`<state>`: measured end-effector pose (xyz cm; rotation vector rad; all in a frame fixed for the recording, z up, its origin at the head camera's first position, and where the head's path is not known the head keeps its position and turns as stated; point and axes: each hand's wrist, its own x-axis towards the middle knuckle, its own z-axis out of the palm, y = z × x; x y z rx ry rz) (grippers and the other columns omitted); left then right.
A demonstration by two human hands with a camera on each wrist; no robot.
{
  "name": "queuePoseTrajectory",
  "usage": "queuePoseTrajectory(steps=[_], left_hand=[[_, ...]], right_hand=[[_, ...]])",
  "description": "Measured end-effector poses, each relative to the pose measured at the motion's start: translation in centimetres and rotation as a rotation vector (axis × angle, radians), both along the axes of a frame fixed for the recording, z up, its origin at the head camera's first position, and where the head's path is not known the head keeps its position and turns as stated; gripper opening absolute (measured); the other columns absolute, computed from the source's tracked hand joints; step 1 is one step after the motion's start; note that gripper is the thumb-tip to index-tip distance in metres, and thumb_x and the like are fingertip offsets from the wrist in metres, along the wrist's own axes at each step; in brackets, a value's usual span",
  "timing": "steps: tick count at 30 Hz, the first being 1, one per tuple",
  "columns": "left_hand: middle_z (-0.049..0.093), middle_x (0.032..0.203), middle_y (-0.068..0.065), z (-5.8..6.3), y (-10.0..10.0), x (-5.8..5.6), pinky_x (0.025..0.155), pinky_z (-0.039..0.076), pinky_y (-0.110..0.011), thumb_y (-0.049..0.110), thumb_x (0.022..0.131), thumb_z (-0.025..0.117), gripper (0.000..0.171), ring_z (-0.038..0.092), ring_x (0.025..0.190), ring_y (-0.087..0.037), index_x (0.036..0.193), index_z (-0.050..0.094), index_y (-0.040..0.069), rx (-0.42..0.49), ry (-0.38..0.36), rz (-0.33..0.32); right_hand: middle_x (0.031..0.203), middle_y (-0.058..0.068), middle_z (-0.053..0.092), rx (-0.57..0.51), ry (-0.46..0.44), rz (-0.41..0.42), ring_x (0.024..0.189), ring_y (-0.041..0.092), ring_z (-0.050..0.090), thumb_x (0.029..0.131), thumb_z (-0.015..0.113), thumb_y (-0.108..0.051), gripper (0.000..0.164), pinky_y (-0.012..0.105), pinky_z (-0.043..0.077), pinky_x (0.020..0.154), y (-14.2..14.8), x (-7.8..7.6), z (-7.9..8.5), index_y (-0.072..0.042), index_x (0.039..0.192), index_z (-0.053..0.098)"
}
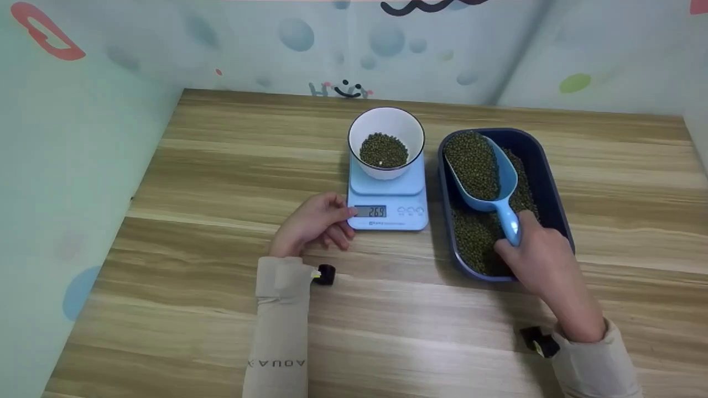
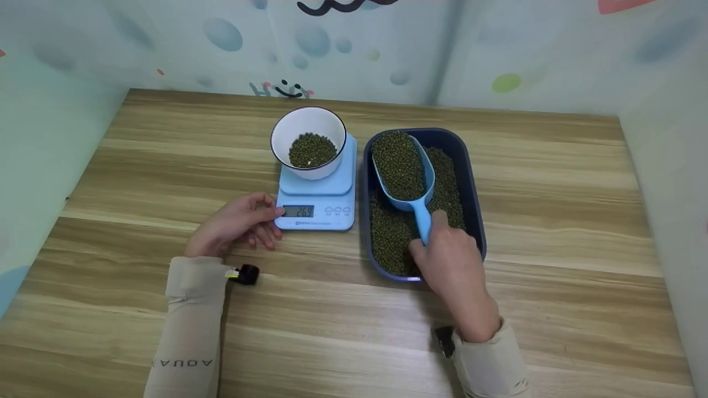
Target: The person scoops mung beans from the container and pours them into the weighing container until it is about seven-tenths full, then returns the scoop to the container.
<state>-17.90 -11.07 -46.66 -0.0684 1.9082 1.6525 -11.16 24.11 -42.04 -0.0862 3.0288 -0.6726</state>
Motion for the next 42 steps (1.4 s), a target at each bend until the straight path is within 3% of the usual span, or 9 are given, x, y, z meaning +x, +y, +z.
queuePoseTrajectory(steps=[42], left_hand=[[0.067, 0.082, -0.016, 0.22, 0.02, -0.14, 0.040, 0.043, -0.023, 0.030, 0.091, 0.058, 0.026, 0.067, 0.059, -0.022, 0.101, 0.052, 0.008, -0.040, -0.028, 0.002]], right_hand=[[0.062, 0.011, 0.047, -0.002, -0.017, -0.002, 0.050, 0.022, 0.045, 0.080, 0.057, -0.014, 0.025, 0.029, 0.034, 0.041, 0.12, -0.09, 0.10, 0.002, 0.096, 0.045]])
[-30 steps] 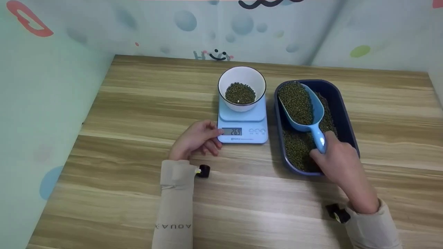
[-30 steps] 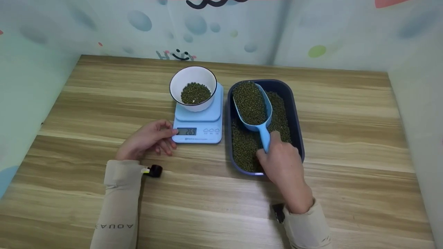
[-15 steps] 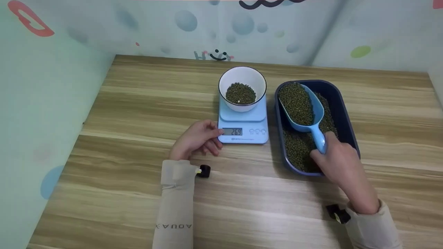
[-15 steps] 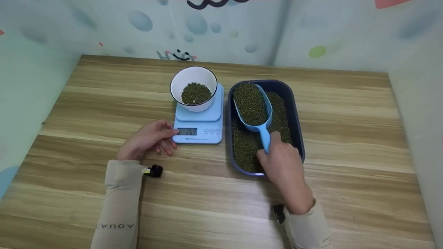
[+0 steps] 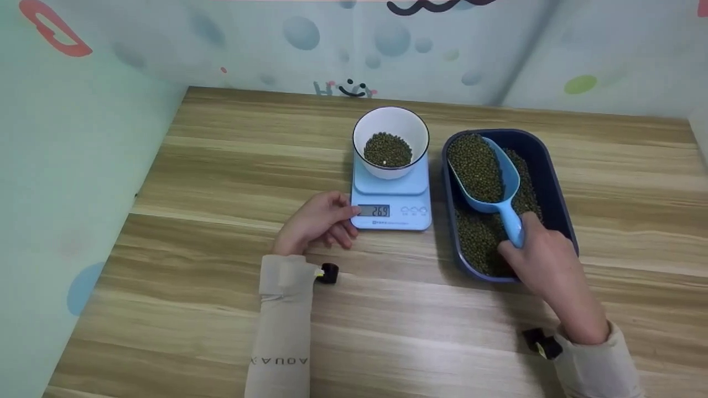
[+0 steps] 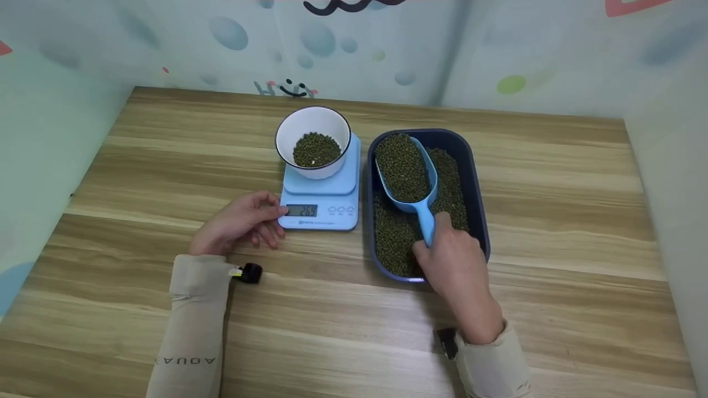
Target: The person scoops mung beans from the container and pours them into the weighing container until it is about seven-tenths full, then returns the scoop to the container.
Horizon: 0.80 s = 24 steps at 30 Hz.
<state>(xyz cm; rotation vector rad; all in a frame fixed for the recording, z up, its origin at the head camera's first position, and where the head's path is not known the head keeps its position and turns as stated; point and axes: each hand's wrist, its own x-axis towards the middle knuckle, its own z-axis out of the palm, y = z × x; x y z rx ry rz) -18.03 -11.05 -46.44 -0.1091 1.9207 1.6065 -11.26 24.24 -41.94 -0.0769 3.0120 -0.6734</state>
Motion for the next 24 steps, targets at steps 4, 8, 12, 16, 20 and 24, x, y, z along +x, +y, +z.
queuePoseTrajectory(steps=[4, 8, 12, 16, 20, 24], left_hand=[[0.067, 0.081, -0.016, 0.1, 0.0, 0.1, 0.040, 0.043, -0.023, 0.029, 0.091, 0.058, 0.025, 0.067, 0.058, -0.023, 0.101, 0.051, 0.007, 0.007, 0.004, -0.001], [0.067, 0.080, -0.016, 0.2, 0.1, 0.1, 0.039, 0.042, -0.023, 0.029, 0.091, 0.058, 0.025, 0.067, 0.057, -0.022, 0.100, 0.051, 0.007, 0.009, 0.001, 0.003], [0.067, 0.081, -0.015, 0.2, 0.1, 0.0, 0.040, 0.042, -0.023, 0.030, 0.091, 0.058, 0.026, 0.067, 0.058, -0.021, 0.100, 0.051, 0.007, 0.001, -0.008, 0.005], [0.067, 0.082, -0.016, 0.2, 0.1, 0.0, 0.040, 0.042, -0.024, 0.030, 0.091, 0.058, 0.026, 0.067, 0.058, -0.021, 0.101, 0.051, 0.007, -0.005, -0.016, 0.004], [0.067, 0.084, -0.017, 0.5, 0.1, 0.1, 0.041, 0.043, -0.025, 0.030, 0.091, 0.058, 0.027, 0.067, 0.058, -0.021, 0.104, 0.051, 0.007, -0.005, -0.026, -0.001], [0.067, 0.085, -0.018, 1.6, 0.2, 0.4, 0.042, 0.043, -0.025, 0.026, 0.092, 0.056, 0.024, 0.067, 0.059, -0.021, 0.104, 0.051, 0.006, -0.009, -0.029, -0.011]], right_hand=[[0.062, 0.011, 0.047, -0.005, 0.006, 0.009, 0.049, 0.022, 0.045, 0.080, 0.057, -0.013, 0.026, 0.029, 0.034, 0.041, 0.0, 0.1, 0.0, 0.002, 0.097, 0.046], [0.062, 0.011, 0.047, -0.007, 0.023, 0.014, 0.049, 0.022, 0.045, 0.080, 0.057, -0.013, 0.025, 0.030, 0.034, 0.041, 0.0, 0.1, 0.0, 0.002, 0.097, 0.046], [0.060, 0.011, 0.047, 0.002, 0.051, 0.015, 0.048, 0.022, 0.045, 0.078, 0.058, -0.013, 0.025, 0.030, 0.033, 0.041, 0.0, 0.1, -0.1, 0.002, 0.096, 0.047], [0.058, 0.011, 0.047, 0.006, 0.059, 0.014, 0.047, 0.023, 0.045, 0.078, 0.058, -0.013, 0.025, 0.031, 0.033, 0.041, 0.0, 0.1, -0.2, 0.002, 0.094, 0.047], [0.059, 0.011, 0.048, 0.005, 0.056, 0.012, 0.048, 0.023, 0.045, 0.078, 0.058, -0.013, 0.025, 0.031, 0.033, 0.041, 0.0, 0.1, -0.2, 0.002, 0.095, 0.047], [0.060, 0.012, 0.048, 0.006, 0.051, 0.009, 0.048, 0.024, 0.046, 0.078, 0.058, -0.014, 0.025, 0.031, 0.033, 0.041, -0.1, 0.1, -0.2, 0.002, 0.095, 0.047]])
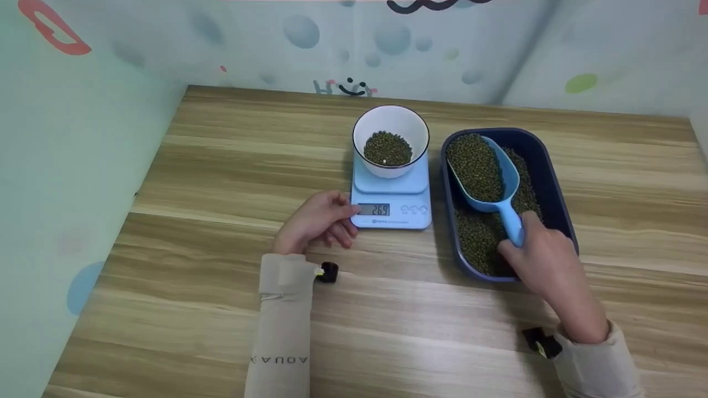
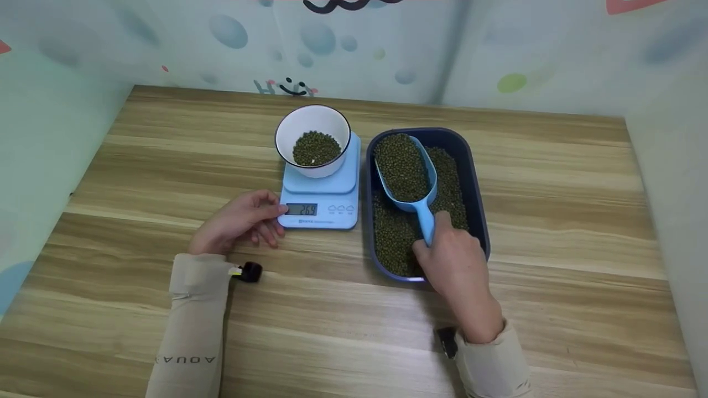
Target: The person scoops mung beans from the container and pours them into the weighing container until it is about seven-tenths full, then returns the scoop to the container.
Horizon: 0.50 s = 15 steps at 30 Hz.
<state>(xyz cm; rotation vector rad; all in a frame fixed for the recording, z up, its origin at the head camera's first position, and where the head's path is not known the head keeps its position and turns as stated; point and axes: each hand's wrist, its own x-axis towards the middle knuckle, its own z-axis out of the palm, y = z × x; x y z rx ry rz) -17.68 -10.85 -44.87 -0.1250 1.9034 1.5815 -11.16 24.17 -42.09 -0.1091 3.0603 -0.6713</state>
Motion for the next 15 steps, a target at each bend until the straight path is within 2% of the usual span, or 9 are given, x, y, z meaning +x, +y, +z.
queuePoseTrajectory(steps=[6, 15], left_hand=[[0.067, 0.086, -0.019, 1.3, 0.1, 0.5, 0.043, 0.044, -0.025, 0.025, 0.093, 0.055, 0.022, 0.067, 0.060, -0.022, 0.103, 0.051, 0.005, -0.001, -0.004, 0.001], [0.067, 0.085, -0.018, 1.5, 0.1, 0.5, 0.043, 0.043, -0.025, 0.025, 0.093, 0.056, 0.023, 0.067, 0.059, -0.021, 0.102, 0.050, 0.005, -0.002, -0.003, 0.006]], right_hand=[[0.060, 0.012, 0.048, 0.002, -0.020, 0.002, 0.049, 0.023, 0.046, 0.079, 0.058, -0.014, 0.026, 0.031, 0.034, 0.041, 0.0, 0.0, 0.2, 0.002, 0.096, 0.046], [0.060, 0.012, 0.048, 0.005, -0.017, 0.002, 0.048, 0.023, 0.046, 0.079, 0.058, -0.014, 0.026, 0.031, 0.034, 0.041, 0.0, 0.1, 0.5, 0.002, 0.096, 0.047]])
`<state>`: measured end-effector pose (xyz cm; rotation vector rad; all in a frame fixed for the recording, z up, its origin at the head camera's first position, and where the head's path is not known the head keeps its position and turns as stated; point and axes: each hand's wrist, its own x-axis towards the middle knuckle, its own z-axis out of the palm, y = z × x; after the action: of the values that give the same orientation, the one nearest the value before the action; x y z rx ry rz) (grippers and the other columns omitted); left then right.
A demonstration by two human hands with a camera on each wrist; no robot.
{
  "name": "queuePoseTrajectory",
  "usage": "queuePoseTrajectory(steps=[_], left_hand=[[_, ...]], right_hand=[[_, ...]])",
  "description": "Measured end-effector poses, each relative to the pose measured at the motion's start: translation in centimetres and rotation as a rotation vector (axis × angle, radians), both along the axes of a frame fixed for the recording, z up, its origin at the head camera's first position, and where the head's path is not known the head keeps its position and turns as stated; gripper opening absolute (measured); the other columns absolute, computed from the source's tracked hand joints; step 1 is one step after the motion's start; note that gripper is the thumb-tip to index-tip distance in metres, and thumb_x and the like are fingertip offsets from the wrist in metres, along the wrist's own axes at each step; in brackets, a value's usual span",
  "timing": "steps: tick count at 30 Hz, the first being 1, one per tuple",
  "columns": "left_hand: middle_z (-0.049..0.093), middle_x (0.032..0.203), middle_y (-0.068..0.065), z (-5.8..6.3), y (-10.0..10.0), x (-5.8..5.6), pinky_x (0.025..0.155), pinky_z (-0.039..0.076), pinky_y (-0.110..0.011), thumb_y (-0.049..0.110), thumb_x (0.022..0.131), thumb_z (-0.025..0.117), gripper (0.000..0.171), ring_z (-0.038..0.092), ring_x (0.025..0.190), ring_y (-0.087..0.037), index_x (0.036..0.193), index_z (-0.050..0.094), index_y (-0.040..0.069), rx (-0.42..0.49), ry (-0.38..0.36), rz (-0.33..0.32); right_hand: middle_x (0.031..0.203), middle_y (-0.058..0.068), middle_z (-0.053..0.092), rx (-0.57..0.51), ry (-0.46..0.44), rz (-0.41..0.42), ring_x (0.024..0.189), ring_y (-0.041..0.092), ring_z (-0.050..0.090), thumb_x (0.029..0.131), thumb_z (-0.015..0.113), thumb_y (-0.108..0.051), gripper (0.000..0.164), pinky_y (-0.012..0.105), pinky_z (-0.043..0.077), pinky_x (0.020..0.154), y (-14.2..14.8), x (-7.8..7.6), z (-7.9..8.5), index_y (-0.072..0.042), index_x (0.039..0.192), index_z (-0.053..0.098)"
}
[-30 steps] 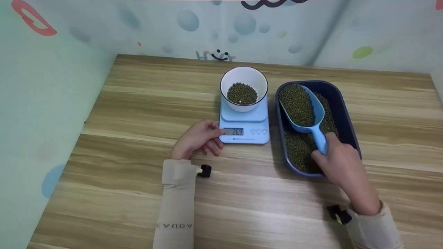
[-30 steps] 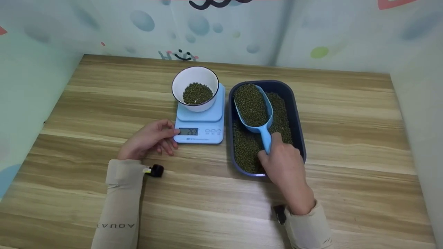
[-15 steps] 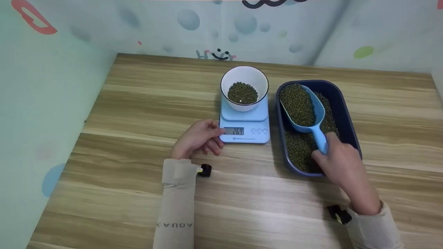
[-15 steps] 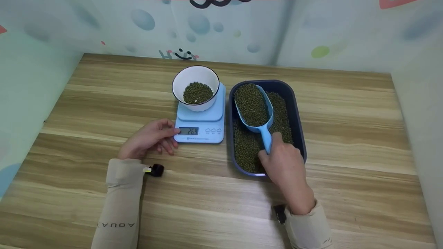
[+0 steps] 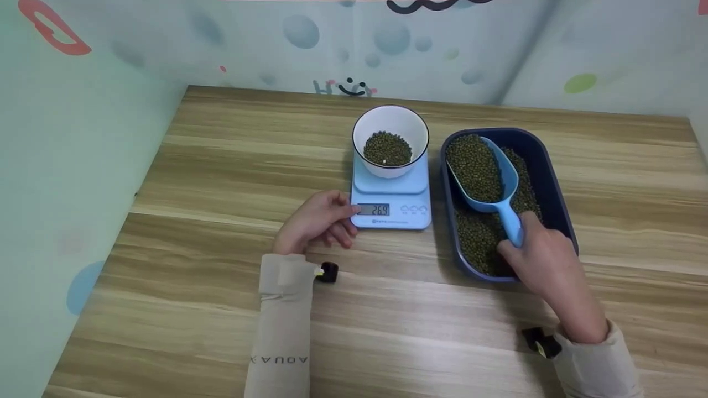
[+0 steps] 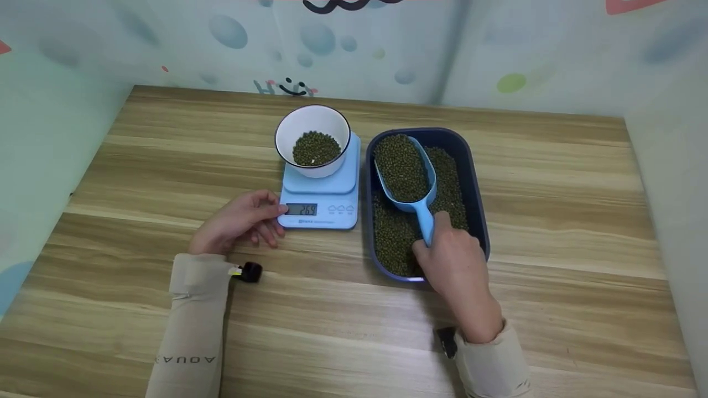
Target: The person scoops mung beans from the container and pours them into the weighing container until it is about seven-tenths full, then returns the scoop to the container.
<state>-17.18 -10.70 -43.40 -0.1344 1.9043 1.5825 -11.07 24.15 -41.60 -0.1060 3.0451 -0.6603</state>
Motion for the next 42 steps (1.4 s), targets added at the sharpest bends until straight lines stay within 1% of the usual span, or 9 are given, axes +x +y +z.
queuePoseTrajectory(steps=[5, 13, 21, 28, 35, 42], left_hand=[[0.067, 0.084, -0.020, -0.03, 0.02, 0.00, 0.042, 0.041, -0.025, 0.024, 0.092, 0.056, 0.024, 0.066, 0.058, -0.022, 0.102, 0.050, 0.004, 0.011, 0.008, 0.001], [0.067, 0.084, -0.020, 0.02, 0.02, -0.03, 0.042, 0.043, -0.025, 0.024, 0.093, 0.056, 0.023, 0.067, 0.058, -0.022, 0.102, 0.050, 0.004, 0.009, 0.001, 0.000], [0.067, 0.084, -0.020, -0.02, 0.05, -0.02, 0.041, 0.043, -0.025, 0.024, 0.093, 0.055, 0.023, 0.066, 0.057, -0.022, 0.102, 0.050, 0.004, 0.026, -0.001, 0.005], [0.066, 0.084, -0.020, 0.02, 0.13, -0.05, 0.041, 0.043, -0.025, 0.024, 0.093, 0.055, 0.022, 0.066, 0.058, -0.023, 0.102, 0.050, 0.004, 0.024, -0.003, 0.004], [0.067, 0.084, -0.019, 0.11, 0.05, 0.02, 0.042, 0.042, -0.025, 0.026, 0.093, 0.056, 0.024, 0.066, 0.058, -0.021, 0.103, 0.050, 0.004, 0.020, 0.004, 0.001], [0.067, 0.083, -0.019, 0.03, 0.01, 0.06, 0.042, 0.042, -0.025, 0.026, 0.093, 0.056, 0.024, 0.066, 0.057, -0.021, 0.102, 0.050, 0.005, 0.020, 0.005, 0.002]], right_hand=[[0.060, 0.012, 0.049, 0.002, -0.008, -0.004, 0.048, 0.024, 0.046, 0.078, 0.057, -0.013, 0.026, 0.031, 0.034, 0.041, 0.03, -0.02, 0.05, 0.002, 0.096, 0.048], [0.060, 0.011, 0.048, 0.003, -0.014, -0.002, 0.049, 0.024, 0.046, 0.079, 0.057, -0.014, 0.026, 0.031, 0.034, 0.041, 0.07, -0.03, 0.12, 0.002, 0.098, 0.048], [0.062, 0.012, 0.048, -0.001, -0.033, 0.002, 0.049, 0.024, 0.047, 0.080, 0.058, -0.015, 0.026, 0.031, 0.035, 0.041, 0.11, -0.08, 0.23, 0.001, 0.098, 0.047], [0.062, 0.012, 0.048, 0.002, -0.029, 0.005, 0.049, 0.023, 0.047, 0.081, 0.058, -0.015, 0.027, 0.031, 0.035, 0.041, 0.15, -0.05, 0.22, 0.002, 0.098, 0.046], [0.059, 0.010, 0.046, -0.002, 0.002, 0.007, 0.047, 0.023, 0.045, 0.079, 0.058, -0.013, 0.025, 0.031, 0.033, 0.041, 0.08, -0.04, 0.05, 0.001, 0.095, 0.047], [0.061, 0.012, 0.048, -0.002, -0.011, 0.005, 0.049, 0.024, 0.046, 0.079, 0.058, -0.014, 0.027, 0.032, 0.034, 0.042, 0.10, -0.04, 0.14, 0.002, 0.099, 0.047]])
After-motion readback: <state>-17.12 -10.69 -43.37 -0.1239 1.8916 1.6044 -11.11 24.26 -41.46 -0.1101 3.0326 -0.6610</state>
